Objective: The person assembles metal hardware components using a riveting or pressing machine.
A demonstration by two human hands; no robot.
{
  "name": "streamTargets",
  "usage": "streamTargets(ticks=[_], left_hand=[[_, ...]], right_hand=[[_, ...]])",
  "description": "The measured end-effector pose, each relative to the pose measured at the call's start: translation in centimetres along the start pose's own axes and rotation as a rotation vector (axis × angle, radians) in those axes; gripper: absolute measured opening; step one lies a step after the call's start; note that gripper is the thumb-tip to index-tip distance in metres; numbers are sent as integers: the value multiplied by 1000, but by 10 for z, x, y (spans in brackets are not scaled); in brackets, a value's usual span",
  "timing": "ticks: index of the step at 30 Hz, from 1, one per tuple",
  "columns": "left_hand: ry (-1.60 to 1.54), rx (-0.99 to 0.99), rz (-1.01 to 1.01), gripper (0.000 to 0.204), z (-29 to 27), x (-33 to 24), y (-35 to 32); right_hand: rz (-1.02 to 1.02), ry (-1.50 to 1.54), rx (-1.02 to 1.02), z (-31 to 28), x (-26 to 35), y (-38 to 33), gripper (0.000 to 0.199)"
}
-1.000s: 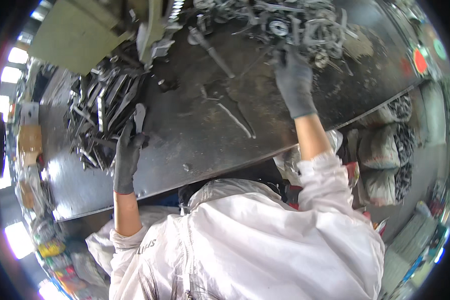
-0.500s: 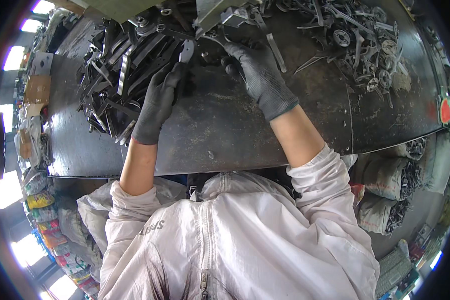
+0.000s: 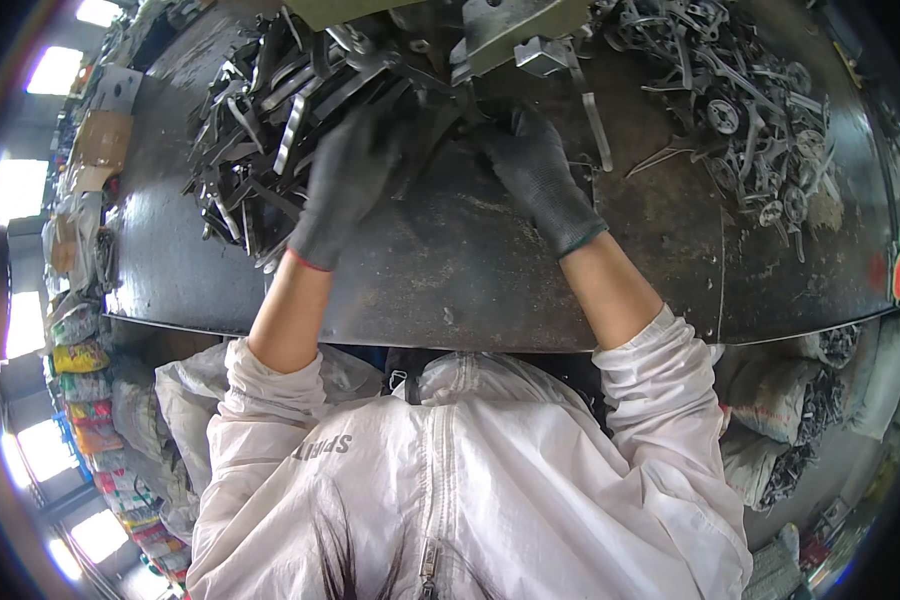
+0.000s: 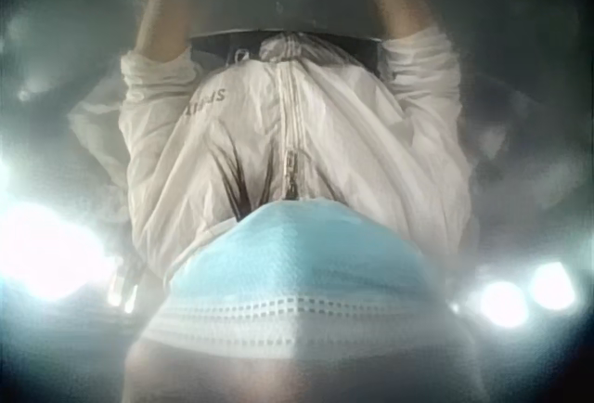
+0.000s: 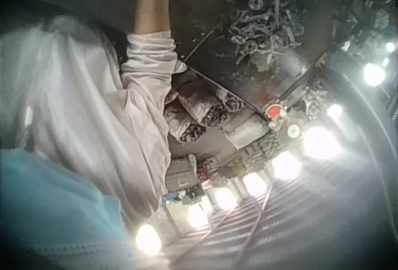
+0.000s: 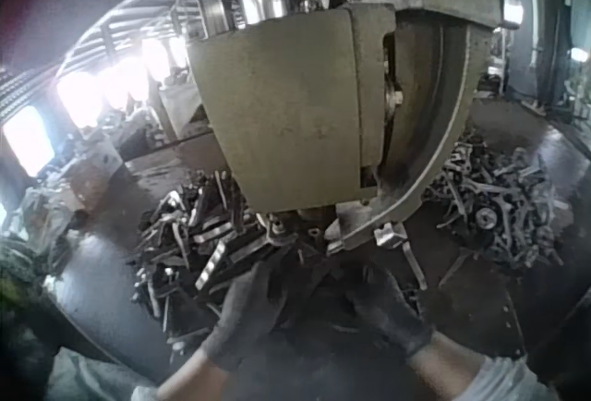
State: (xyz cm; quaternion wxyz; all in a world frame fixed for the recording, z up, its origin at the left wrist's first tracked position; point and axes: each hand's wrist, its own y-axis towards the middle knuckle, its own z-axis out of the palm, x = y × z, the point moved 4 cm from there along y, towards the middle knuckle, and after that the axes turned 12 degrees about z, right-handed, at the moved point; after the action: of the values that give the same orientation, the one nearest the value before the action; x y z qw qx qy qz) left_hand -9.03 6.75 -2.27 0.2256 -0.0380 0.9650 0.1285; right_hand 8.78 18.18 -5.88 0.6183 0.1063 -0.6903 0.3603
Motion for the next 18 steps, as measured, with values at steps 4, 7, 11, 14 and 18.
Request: streamTargets(ticks=[4, 7, 11, 14, 18], left_hand=[[372, -231, -321, 31, -69, 36, -28], [513, -49, -452, 34, -83, 63, -40], [395, -60, -387, 31, -91, 77, -53], [211, -141, -397, 34, -102, 73, -61], [-973, -366, -377, 33, -108, 54, -75]], right_hand=[[135, 77, -38, 6, 4, -11, 35], [-41, 28, -53, 3, -5, 0, 27], [-136, -8, -85, 7, 7, -7, 28], [20, -8, -76, 11, 25, -27, 26], [152, 71, -9, 5, 4, -31, 22]])
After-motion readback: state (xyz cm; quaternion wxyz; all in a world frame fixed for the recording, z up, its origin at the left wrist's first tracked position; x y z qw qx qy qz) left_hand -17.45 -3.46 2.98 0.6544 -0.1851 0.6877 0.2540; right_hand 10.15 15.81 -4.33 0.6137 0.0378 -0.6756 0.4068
